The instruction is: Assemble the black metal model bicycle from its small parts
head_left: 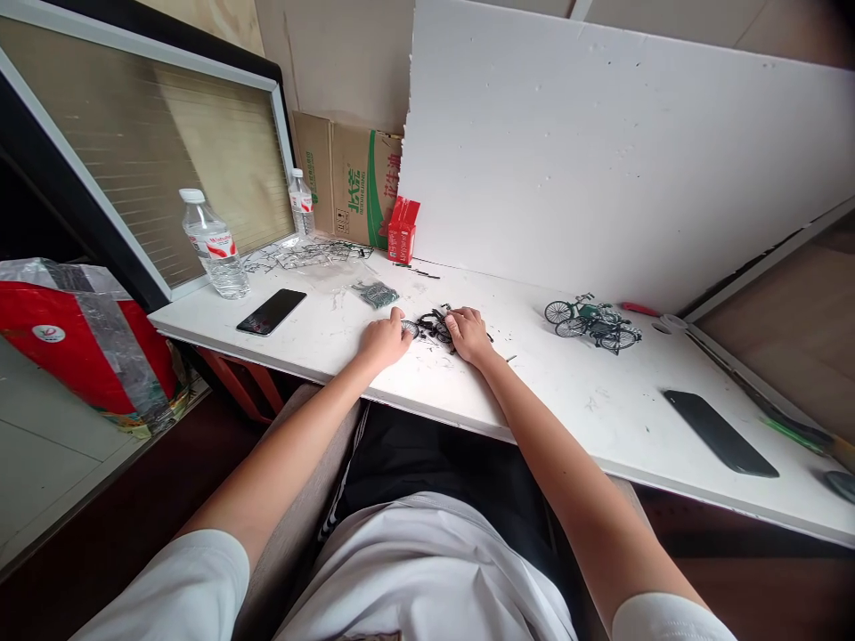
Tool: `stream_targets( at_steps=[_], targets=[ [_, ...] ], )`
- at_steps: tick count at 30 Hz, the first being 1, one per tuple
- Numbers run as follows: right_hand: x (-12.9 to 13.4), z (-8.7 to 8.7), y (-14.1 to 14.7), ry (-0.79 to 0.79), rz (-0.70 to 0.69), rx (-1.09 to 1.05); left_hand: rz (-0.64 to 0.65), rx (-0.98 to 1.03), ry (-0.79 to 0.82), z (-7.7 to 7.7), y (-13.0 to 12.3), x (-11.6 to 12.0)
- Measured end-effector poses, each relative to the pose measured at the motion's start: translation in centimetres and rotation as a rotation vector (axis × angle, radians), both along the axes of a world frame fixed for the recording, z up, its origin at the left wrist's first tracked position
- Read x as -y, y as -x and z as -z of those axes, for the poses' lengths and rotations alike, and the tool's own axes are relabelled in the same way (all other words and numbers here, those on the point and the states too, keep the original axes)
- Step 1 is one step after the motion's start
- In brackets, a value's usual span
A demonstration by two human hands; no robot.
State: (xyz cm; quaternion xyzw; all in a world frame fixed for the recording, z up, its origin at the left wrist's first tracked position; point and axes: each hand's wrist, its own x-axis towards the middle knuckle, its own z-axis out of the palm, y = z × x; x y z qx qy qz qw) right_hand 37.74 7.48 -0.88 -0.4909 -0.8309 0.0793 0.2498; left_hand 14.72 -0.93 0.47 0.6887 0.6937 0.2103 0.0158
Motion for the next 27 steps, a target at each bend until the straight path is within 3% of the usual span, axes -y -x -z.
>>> stream_targets(
  at_steps=[5,9,14,18,27],
  targets=[
    [-0.3,0.1,-0.8,-0.061,0.022,-0.321,0.013,-0.001,0.008,-0.1,0.0,0.1],
    [-0.3,-0.3,-1.8,0.032,0.093,-0.611,0.024,0.005,0.012,-0.2,0.0,0.2],
    [-0.1,-0.9,-2.4,0.07,0.078,-0.753,0.022,0.041,0.011,-0.3,0.1,0.3],
    [0.1,-1.2,-2.0,0.12,0.006,-0.796,0.036,0.124,-0.079,0.0,0.0,0.2],
    [1.7,-1.4,-0.6,0.289,-0.298,-0.766,0.407,0.216,-0.382,0.4,-0.6,0.0]
  ],
)
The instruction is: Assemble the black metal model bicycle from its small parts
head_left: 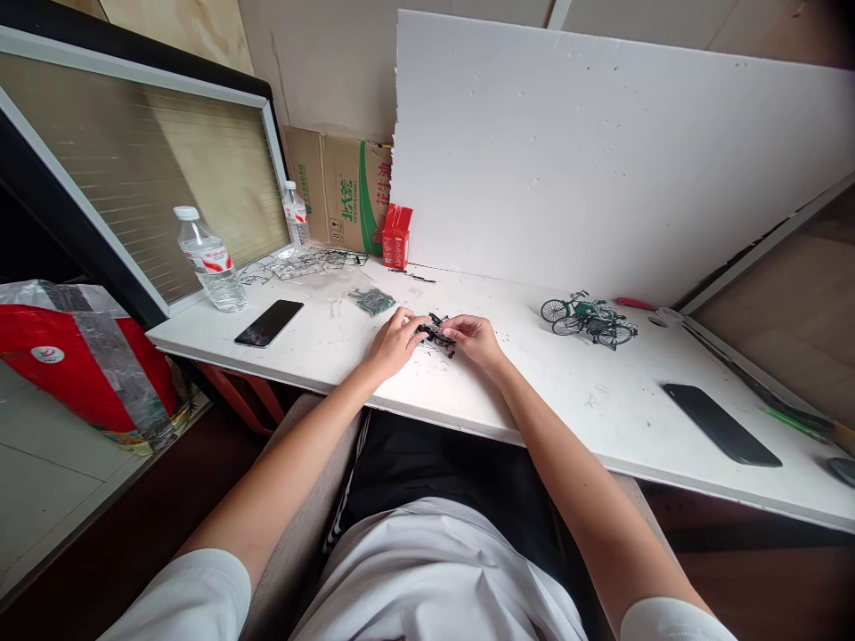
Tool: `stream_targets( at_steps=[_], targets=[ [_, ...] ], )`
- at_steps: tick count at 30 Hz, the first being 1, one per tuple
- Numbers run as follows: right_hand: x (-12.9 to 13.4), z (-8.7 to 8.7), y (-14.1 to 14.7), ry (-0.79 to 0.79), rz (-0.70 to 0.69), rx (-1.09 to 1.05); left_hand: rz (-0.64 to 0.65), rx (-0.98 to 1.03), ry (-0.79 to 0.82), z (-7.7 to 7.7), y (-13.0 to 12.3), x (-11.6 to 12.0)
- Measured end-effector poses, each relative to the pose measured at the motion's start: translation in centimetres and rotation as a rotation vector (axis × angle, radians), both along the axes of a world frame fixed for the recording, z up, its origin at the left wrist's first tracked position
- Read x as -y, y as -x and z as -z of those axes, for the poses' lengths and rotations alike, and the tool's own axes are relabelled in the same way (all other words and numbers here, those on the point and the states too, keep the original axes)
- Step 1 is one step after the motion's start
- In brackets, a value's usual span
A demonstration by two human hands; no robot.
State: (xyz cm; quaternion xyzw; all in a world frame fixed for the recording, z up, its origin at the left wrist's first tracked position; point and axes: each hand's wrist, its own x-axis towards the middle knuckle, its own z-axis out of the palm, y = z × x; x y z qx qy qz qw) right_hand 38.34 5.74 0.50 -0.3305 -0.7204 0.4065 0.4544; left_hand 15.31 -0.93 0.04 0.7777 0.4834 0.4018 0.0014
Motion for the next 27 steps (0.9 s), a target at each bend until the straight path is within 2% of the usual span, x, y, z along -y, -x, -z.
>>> stream_targets(
  at_steps=[5,11,16,22,24,27],
  targets=[
    [0.6,-0.3,0.3,-0.002,0.009,0.059,0.022,-0.013,-0.021,0.5,0.1,-0.3],
    [0.4,-0.6,-0.2,-0.147,0.175,0.247,-0.029,0.044,-0.009,0.6,0.2,-0.7],
    [0.3,-0.4,-0.5,-0.134,0.144,0.344,-0.054,0.105,0.014,0.5,0.3,-0.7],
    [-0.1,-0.1,-0.6,-0.218,0.286,0.372,-0.066,0.124,0.005,0.5,0.4,-0.7],
    [0.1,-0.2,-0.4,-0.272,0.287,0.38,-0.072,0.121,0.001,0.4,0.4,-0.6],
    [1.0,-0.8,0.6,-0.391,0.197,0.41,-0.097,0.123,-0.001,0.3,0.3,-0.5]
  ],
)
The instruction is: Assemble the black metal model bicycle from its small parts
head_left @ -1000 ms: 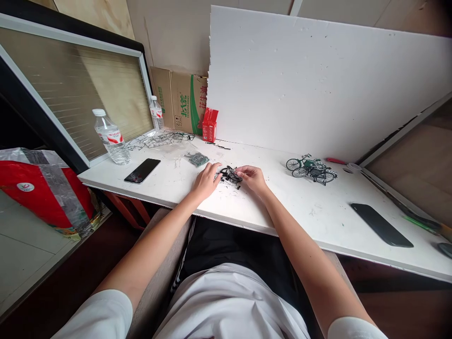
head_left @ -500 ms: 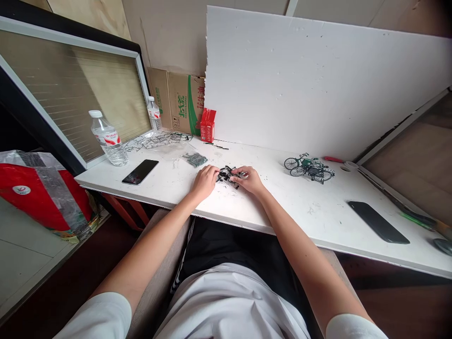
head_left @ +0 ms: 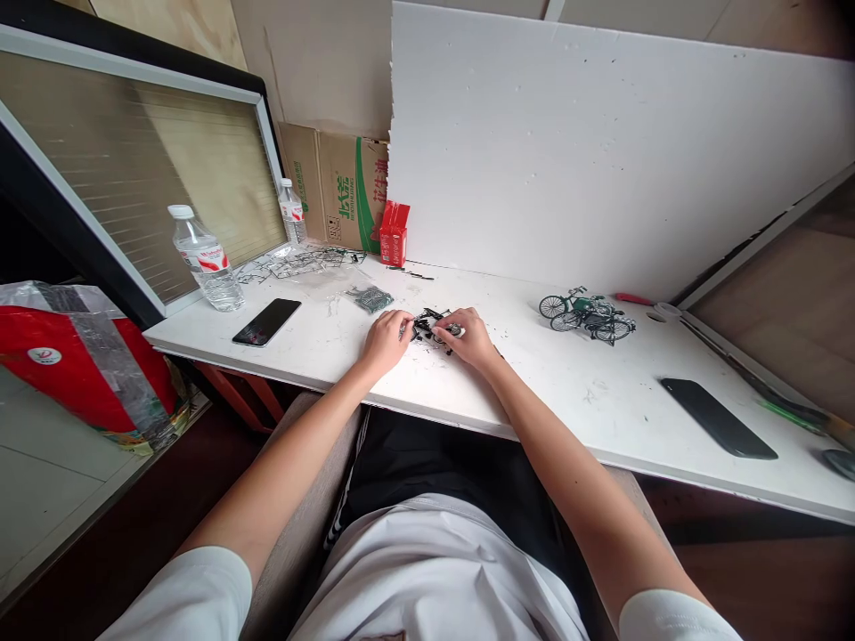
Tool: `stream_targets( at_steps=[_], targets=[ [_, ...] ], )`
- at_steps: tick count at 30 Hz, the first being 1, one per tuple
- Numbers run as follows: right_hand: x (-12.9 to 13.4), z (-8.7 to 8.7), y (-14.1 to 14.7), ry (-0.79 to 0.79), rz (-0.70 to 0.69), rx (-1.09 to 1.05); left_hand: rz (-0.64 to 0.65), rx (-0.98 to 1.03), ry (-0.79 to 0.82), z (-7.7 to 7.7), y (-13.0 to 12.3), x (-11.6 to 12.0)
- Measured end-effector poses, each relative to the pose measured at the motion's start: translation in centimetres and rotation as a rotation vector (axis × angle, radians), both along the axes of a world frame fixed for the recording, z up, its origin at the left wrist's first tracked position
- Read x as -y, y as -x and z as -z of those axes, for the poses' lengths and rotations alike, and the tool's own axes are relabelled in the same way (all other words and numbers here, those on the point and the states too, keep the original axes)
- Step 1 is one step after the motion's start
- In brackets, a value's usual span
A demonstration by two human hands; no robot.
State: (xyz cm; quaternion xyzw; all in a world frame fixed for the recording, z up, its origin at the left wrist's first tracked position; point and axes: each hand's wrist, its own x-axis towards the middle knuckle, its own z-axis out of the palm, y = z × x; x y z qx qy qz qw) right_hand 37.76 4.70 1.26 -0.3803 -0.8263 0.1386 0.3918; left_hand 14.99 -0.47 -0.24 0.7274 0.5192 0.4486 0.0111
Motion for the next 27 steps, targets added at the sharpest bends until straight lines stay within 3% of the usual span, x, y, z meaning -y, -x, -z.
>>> stream_targets(
  at_steps=[5,9,15,21,27],
  targets=[
    [1.7,-0.3,2.1,-0.132,-0.125,0.195,-0.104,0.055,0.027,0.0,0.0,0.0],
    [2.4,0.2,3.2,-0.213,-0.073,0.358,-0.164,0.114,0.039,0.2,0.1,-0.3],
    [2.4,0.8,3.9,-0.303,0.008,0.506,-0.144,0.122,0.049,0.3,0.1,-0.5],
    [2.1,1.0,3.5,-0.284,0.026,0.438,-0.145,0.128,0.055,0.3,0.1,-0.4],
    [1.2,0.8,2.6,-0.216,0.081,0.148,-0.145,0.133,0.055,0.3,0.0,-0.4]
  ],
)
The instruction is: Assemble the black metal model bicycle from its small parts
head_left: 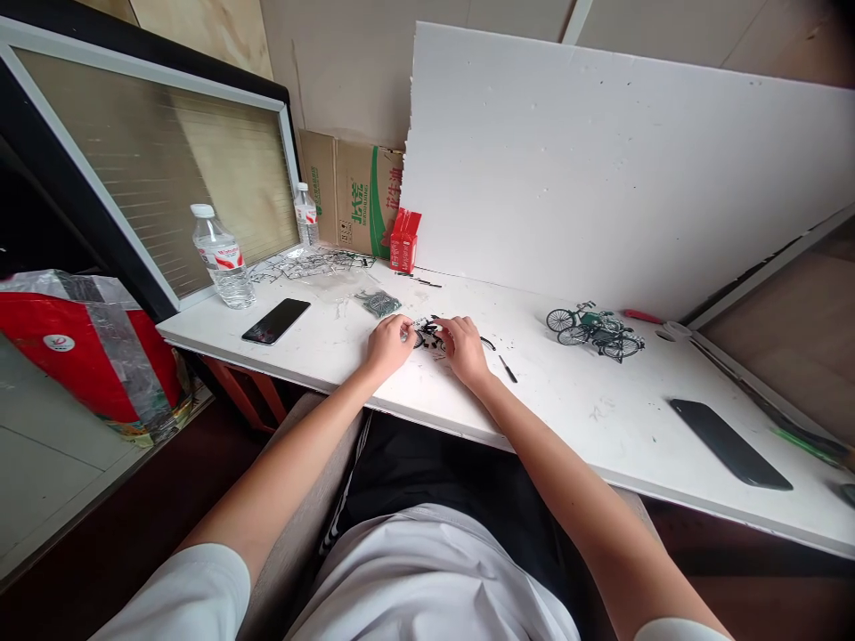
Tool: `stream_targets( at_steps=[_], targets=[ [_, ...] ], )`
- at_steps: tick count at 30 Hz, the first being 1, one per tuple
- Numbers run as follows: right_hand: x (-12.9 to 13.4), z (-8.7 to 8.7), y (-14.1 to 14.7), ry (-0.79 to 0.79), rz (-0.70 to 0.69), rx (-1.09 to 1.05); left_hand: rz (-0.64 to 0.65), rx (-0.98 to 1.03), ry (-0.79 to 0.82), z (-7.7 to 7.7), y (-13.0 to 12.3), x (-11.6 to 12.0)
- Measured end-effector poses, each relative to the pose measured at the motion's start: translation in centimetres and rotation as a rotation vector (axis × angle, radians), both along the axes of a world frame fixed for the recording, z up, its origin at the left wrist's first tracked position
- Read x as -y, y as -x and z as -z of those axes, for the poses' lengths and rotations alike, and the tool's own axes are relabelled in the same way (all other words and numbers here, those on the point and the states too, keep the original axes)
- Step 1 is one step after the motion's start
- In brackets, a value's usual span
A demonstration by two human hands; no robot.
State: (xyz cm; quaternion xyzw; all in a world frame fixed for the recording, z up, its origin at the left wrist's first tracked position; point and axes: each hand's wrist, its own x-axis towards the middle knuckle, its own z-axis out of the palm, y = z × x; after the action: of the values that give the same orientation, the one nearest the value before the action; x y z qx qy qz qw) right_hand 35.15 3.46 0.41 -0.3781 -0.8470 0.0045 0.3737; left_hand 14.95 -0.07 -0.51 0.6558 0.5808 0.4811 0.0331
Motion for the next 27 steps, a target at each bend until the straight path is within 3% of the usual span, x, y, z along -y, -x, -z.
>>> stream_targets(
  at_steps=[15,27],
  targets=[
    [-2.4,0.7,-2.5,0.353,0.118,-0.563,0.056,0.016,0.013,0.1,0.1,0.1],
    [-1.7,0.0,-2.6,0.336,0.09,-0.471,0.062,0.019,0.017,-0.2,-0.1,0.1]
  ],
)
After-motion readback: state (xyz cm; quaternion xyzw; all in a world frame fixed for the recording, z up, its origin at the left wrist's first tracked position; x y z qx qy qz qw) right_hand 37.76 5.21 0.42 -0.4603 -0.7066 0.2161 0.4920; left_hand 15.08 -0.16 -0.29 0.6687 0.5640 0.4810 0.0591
